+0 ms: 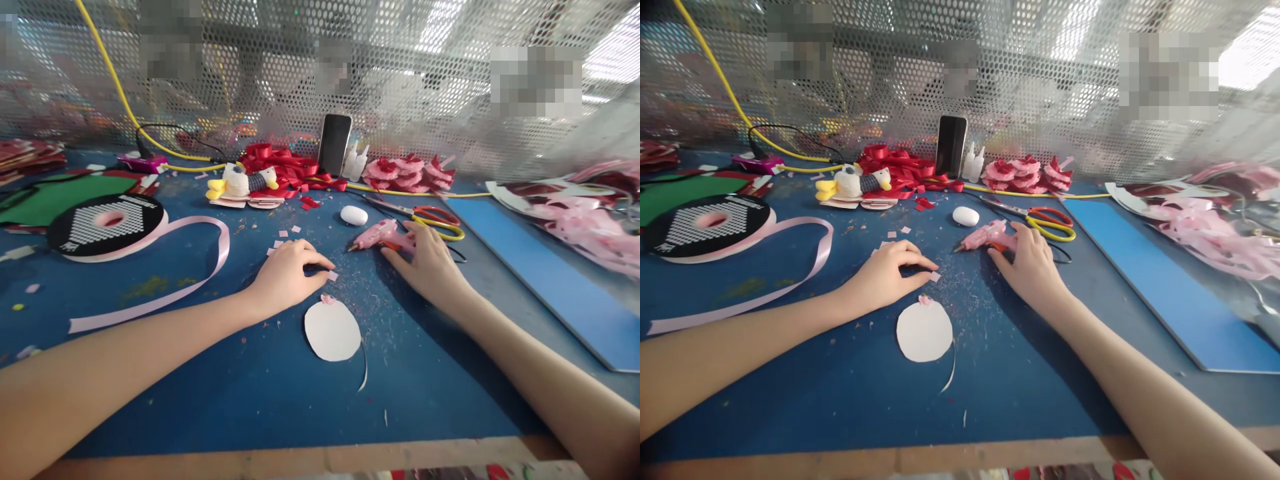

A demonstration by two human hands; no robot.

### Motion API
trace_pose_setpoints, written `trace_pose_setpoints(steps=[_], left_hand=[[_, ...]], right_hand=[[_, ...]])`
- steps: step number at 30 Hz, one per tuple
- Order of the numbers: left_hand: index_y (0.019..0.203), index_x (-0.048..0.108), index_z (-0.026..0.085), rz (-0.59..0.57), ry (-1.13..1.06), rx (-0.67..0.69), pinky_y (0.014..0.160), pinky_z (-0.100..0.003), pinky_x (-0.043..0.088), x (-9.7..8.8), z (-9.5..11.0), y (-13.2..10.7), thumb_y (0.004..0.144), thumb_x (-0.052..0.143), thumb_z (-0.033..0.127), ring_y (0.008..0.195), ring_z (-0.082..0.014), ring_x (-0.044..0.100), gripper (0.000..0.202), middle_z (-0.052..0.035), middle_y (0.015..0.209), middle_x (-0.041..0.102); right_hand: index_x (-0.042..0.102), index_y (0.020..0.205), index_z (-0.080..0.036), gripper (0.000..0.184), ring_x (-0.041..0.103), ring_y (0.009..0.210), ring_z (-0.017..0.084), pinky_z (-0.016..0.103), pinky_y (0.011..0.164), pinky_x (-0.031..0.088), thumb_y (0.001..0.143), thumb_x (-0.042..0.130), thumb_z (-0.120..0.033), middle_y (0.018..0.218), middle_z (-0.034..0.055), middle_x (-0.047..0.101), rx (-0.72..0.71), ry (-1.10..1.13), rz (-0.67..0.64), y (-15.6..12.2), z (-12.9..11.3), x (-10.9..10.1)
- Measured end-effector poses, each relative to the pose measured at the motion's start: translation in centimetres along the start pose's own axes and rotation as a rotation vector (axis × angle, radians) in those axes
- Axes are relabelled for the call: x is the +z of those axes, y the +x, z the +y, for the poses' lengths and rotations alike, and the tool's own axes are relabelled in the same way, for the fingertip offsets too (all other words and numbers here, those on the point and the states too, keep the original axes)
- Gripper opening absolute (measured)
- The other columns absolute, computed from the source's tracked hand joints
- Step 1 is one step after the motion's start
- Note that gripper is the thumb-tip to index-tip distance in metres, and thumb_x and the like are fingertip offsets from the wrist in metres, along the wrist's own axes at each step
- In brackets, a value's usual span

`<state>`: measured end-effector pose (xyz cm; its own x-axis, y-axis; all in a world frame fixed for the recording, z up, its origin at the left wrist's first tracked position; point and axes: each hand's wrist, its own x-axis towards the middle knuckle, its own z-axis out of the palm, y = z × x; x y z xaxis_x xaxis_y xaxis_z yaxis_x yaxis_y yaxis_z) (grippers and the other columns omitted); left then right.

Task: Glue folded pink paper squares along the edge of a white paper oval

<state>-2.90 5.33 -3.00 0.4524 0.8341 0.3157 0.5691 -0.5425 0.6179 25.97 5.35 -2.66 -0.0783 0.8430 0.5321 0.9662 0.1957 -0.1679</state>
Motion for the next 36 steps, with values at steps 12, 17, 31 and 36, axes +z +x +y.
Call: trace_pose_setpoints(steps=[12, 17, 31, 36], left_hand=[[0.094, 0.076, 0.026, -0.025, 0.018, -0.039, 0.087, -0.04, 0.049, -0.5, 0.7, 0.0, 0.087, 0.066, 0.029, 0.098, -0.0227, 0.064, 0.012, -0.0026, 0.1, 0.071], [0.094, 0.076, 0.026, -0.031, 0.041, -0.042, 0.086, -0.04, 0.049, -0.4, 0.7, 0.0, 0.087, 0.067, 0.029, 0.099, -0.0235, 0.064, 0.012, -0.0031, 0.1, 0.07], [0.101, 0.078, 0.034, -0.046, 0.054, -0.019, 0.087, -0.039, 0.047, -0.4, 0.7, 0.0, 0.09, 0.065, 0.034, 0.097, -0.0222, 0.063, 0.017, -0.0023, 0.103, 0.068], [0.094, 0.079, 0.031, -0.04, 0.031, -0.013, 0.088, -0.039, 0.048, -0.5, 0.7, 0.1, 0.088, 0.067, 0.031, 0.096, -0.0222, 0.063, 0.013, -0.0023, 0.099, 0.069]], right_hand=[[0.08, 0.097, -0.023, 0.027, 0.047, 0.107, 0.029, 0.051, 0.097, 0.039, 0.089, 0.057, -0.012, 0.104, 0.0101, 0.064, -0.494, 0.19, -0.008, -1.6, -7.4, -1.5], [0.081, 0.099, -0.027, 0.031, 0.046, 0.11, 0.031, 0.052, 0.095, 0.039, 0.088, 0.057, -0.011, 0.108, 0.0101, 0.064, -0.483, 0.168, -0.058, -1.7, -7.1, -1.1], [0.08, 0.101, -0.027, 0.028, 0.047, 0.11, 0.031, 0.048, 0.092, 0.04, 0.088, 0.059, -0.015, 0.11, 0.0094, 0.065, -0.552, 0.06, -0.025, -2.1, -7.2, -1.4], [0.079, 0.101, -0.028, 0.029, 0.048, 0.109, 0.03, 0.05, 0.095, 0.041, 0.087, 0.058, -0.013, 0.108, 0.0089, 0.065, -0.54, 0.086, -0.03, -2.1, -7.2, -1.5]])
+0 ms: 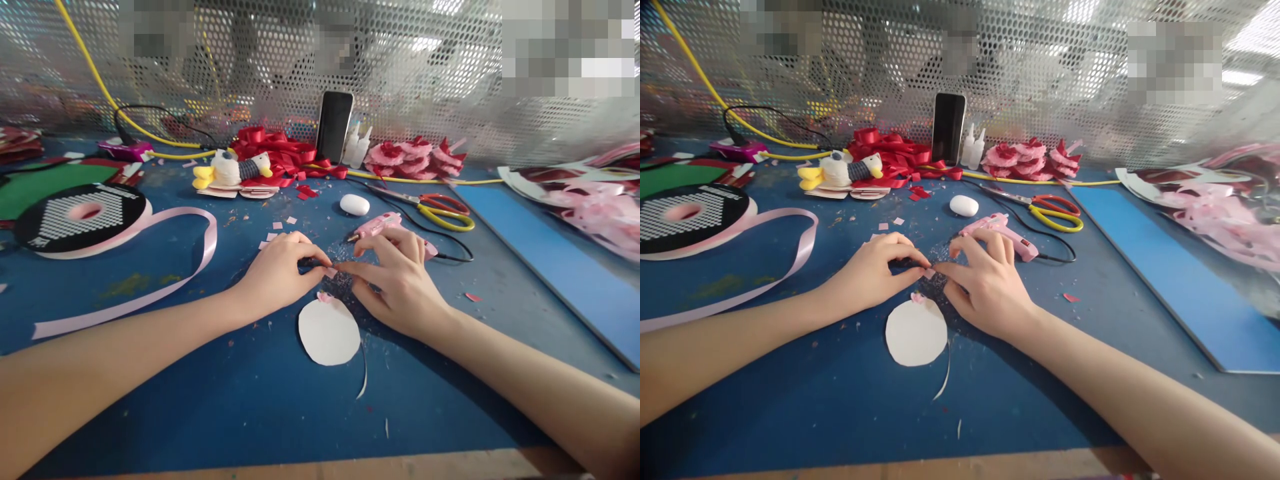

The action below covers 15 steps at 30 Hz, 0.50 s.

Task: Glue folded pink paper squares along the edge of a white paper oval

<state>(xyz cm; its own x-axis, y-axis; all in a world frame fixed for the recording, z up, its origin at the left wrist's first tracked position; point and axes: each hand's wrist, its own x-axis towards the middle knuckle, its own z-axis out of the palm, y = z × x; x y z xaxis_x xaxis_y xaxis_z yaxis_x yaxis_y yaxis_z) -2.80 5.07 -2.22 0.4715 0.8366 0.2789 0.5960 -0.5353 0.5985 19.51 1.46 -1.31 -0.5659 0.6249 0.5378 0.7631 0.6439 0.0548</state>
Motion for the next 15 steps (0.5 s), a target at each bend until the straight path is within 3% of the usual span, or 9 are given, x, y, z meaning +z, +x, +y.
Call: trace_pose_setpoints(steps=[8, 15], left_hand=[[0.088, 0.076, 0.027, -0.012, 0.001, -0.007, 0.086, -0.038, 0.047, -0.04, 0.11, 0.1, 0.087, 0.067, 0.028, 0.096, -0.0225, 0.063, 0.01, -0.002, 0.097, 0.07], [0.087, 0.075, 0.026, -0.016, 0.022, -0.008, 0.086, -0.038, 0.046, -0.14, 0.32, 0.15, 0.087, 0.066, 0.028, 0.097, -0.023, 0.062, 0.01, -0.0022, 0.098, 0.07]], right_hand=[[0.078, 0.098, -0.024, 0.026, 0.048, 0.106, 0.028, 0.048, 0.097, 0.042, 0.088, 0.059, -0.011, 0.105, 0.0093, 0.064, 0.03, 0.114, 0.012, 0.28, -0.11, -0.09], [0.079, 0.091, -0.023, 0.013, 0.049, 0.104, 0.028, 0.048, 0.095, 0.042, 0.091, 0.066, -0.025, 0.101, 0.0089, 0.066, 0.101, 0.127, 0.029, 0.5, -0.49, 0.4]])
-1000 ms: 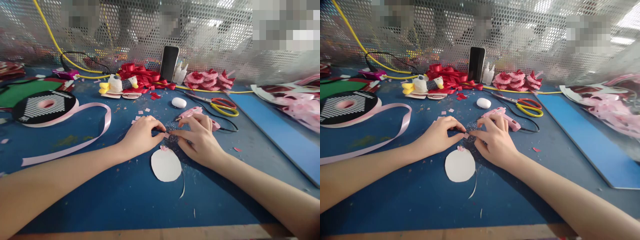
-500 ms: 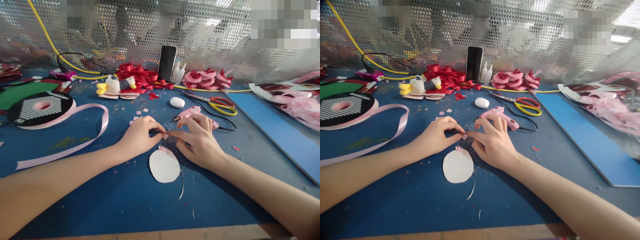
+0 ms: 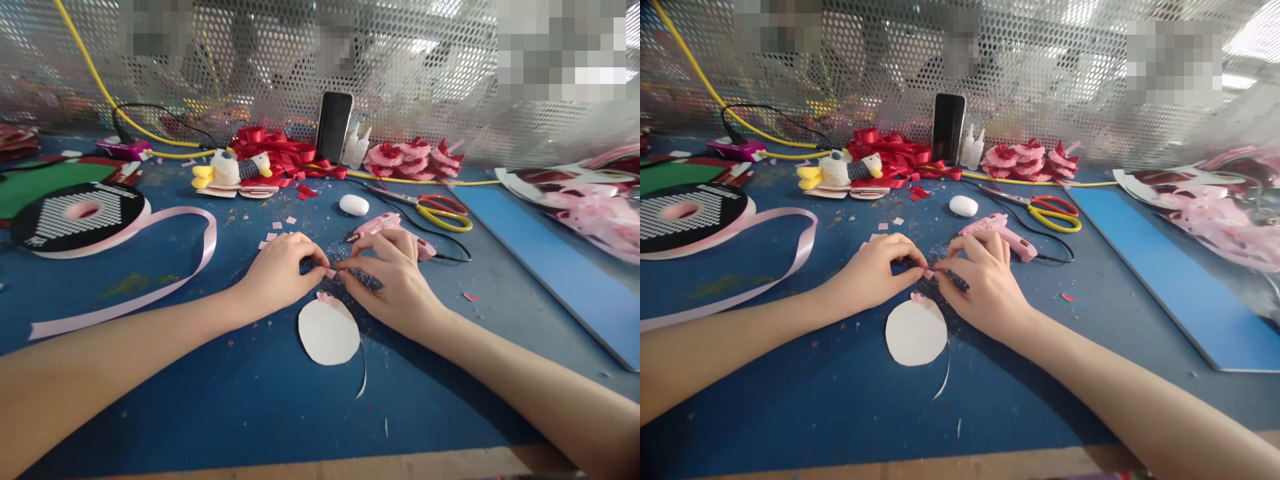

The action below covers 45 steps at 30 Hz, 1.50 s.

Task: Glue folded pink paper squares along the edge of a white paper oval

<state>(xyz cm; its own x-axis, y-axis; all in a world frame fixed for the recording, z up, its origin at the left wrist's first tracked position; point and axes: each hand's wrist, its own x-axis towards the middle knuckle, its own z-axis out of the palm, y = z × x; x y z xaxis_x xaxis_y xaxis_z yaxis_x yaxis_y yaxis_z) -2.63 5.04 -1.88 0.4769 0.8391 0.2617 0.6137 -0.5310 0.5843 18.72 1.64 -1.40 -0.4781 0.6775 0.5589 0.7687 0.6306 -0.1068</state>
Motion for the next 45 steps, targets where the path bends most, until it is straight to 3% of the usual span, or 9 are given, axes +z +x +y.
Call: trace_pose_setpoints(steps=[8, 13, 20, 25, 33, 45], left_hand=[[0.086, 0.075, 0.025, -0.003, 0.002, 0.008, 0.083, -0.037, 0.047, 0.1, -0.1, 0.0, 0.086, 0.066, 0.026, 0.094, -0.0229, 0.063, 0.009, -0.0026, 0.095, 0.071], [0.096, 0.074, 0.023, 0.032, -0.095, 0.014, 0.083, -0.033, 0.05, -0.2, 0.3, -0.2, 0.089, 0.063, 0.025, 0.094, -0.02, 0.066, 0.012, -0.0014, 0.098, 0.074], [0.087, 0.071, 0.022, 0.025, -0.085, 0.057, 0.078, -0.032, 0.046, -0.6, 1.2, -0.5, 0.094, 0.058, 0.027, 0.087, -0.0188, 0.064, 0.015, 0.0005, 0.087, 0.073], [0.083, 0.07, 0.023, 0.011, -0.035, 0.118, 0.08, -0.034, 0.044, -0.5, 1.2, -0.5, 0.095, 0.058, 0.026, 0.082, -0.0186, 0.062, 0.018, 0.0013, 0.083, 0.073], [0.086, 0.071, 0.022, 0.03, -0.158, 0.045, 0.082, -0.03, 0.048, -0.6, 1.2, -0.3, 0.096, 0.06, 0.034, 0.085, -0.0179, 0.065, 0.019, 0.0002, 0.087, 0.074], [0.085, 0.07, 0.02, 0.011, -0.119, 0.06, 0.083, -0.032, 0.046, -0.8, 1.3, -0.4, 0.098, 0.057, 0.033, 0.082, -0.0176, 0.064, 0.023, -0.0005, 0.084, 0.073]], right_hand=[[0.075, 0.083, -0.023, 0.01, 0.05, 0.101, 0.027, 0.048, 0.095, 0.044, 0.09, 0.068, -0.023, 0.097, 0.0073, 0.068, -0.002, 0.014, -0.018, 0.2, -0.2, 0.4], [0.07, 0.088, -0.021, 0.01, 0.051, 0.104, 0.027, 0.048, 0.097, 0.043, 0.094, 0.063, -0.021, 0.103, 0.0085, 0.068, 0.03, 0.003, -0.011, 0.3, -0.2, 0.2], [0.067, 0.095, -0.022, 0.009, 0.051, 0.106, 0.028, 0.048, 0.096, 0.042, 0.096, 0.059, -0.021, 0.107, 0.0095, 0.067, 0.037, -0.02, 0.015, 0.1, -0.2, -0.1], [0.068, 0.093, -0.022, 0.009, 0.052, 0.102, 0.027, 0.047, 0.093, 0.042, 0.095, 0.06, -0.022, 0.105, 0.0088, 0.067, 0.04, 0.012, 0.035, 0.2, -0.2, -0.2], [0.075, 0.095, -0.024, 0.012, 0.055, 0.103, 0.027, 0.047, 0.093, 0.045, 0.093, 0.064, -0.02, 0.099, 0.0075, 0.071, 0.036, 0.047, 0.099, 0.3, -0.1, -0.5], [0.077, 0.086, -0.026, 0.005, 0.058, 0.097, 0.025, 0.047, 0.089, 0.048, 0.088, 0.074, -0.028, 0.092, 0.0053, 0.072, 0.06, 0.146, 0.139, 0.5, -0.3, -0.6]])
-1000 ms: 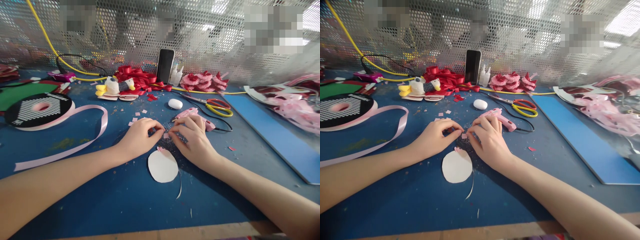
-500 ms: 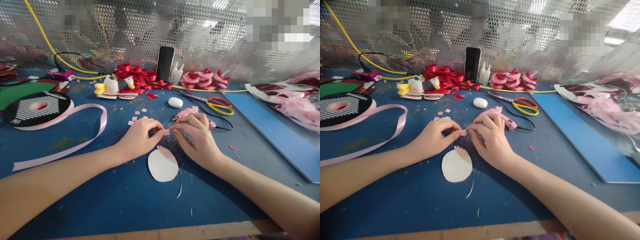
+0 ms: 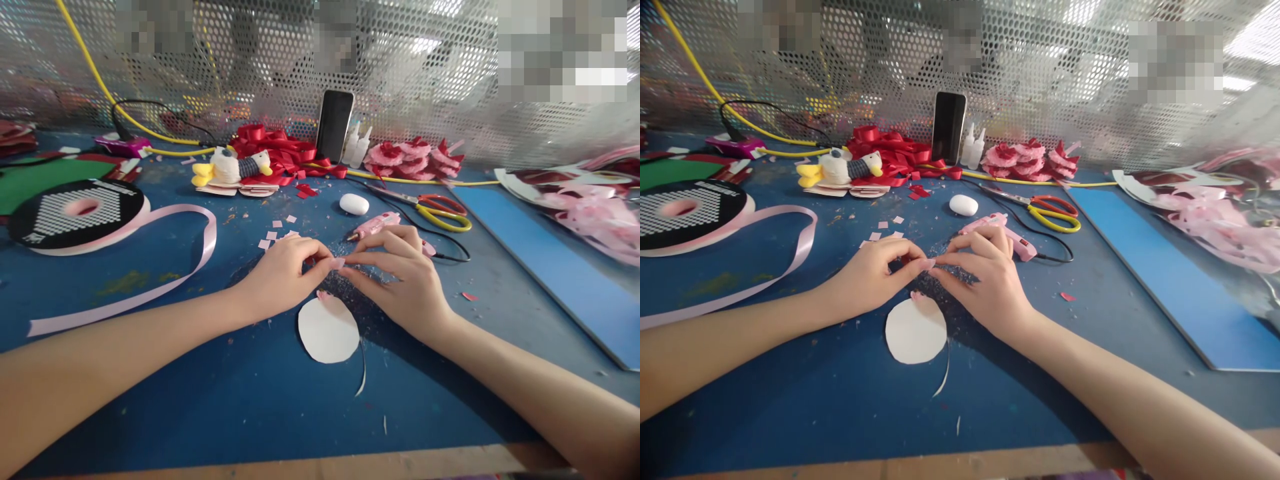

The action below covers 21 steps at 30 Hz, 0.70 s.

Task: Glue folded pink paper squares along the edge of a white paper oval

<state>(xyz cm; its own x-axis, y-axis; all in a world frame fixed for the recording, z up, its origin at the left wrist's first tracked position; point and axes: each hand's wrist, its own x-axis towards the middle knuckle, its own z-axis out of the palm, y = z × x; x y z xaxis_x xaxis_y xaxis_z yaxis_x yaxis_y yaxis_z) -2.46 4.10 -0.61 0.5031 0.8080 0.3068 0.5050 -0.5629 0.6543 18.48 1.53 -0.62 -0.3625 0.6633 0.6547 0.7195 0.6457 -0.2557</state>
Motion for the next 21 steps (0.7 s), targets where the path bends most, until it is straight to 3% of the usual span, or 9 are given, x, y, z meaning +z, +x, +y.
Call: trace_pose_setpoints(steps=[14, 21], left_hand=[[0.087, 0.073, 0.019, -0.003, -0.053, -0.009, 0.081, -0.032, 0.046, -0.06, -0.02, -0.1, 0.098, 0.056, 0.034, 0.079, -0.0166, 0.064, 0.025, -0.0015, 0.083, 0.074], [0.095, 0.078, 0.021, 0.057, -0.112, 0.03, 0.075, -0.026, 0.049, -0.3, 0.24, -0.52, 0.087, 0.069, 0.021, 0.081, -0.0149, 0.066, 0.011, 0.0006, 0.087, 0.076]], right_hand=[[0.076, 0.085, -0.025, 0.005, 0.059, 0.093, 0.024, 0.047, 0.085, 0.049, 0.086, 0.075, -0.02, 0.088, 0.0042, 0.072, -0.075, -0.004, 0.048, -0.01, 0.36, 0.12], [0.074, 0.089, -0.024, 0.011, 0.06, 0.091, 0.021, 0.044, 0.086, 0.05, 0.085, 0.074, -0.014, 0.087, 0.0035, 0.069, -0.045, 0.124, 0.083, -0.06, 0.52, -0.32]])
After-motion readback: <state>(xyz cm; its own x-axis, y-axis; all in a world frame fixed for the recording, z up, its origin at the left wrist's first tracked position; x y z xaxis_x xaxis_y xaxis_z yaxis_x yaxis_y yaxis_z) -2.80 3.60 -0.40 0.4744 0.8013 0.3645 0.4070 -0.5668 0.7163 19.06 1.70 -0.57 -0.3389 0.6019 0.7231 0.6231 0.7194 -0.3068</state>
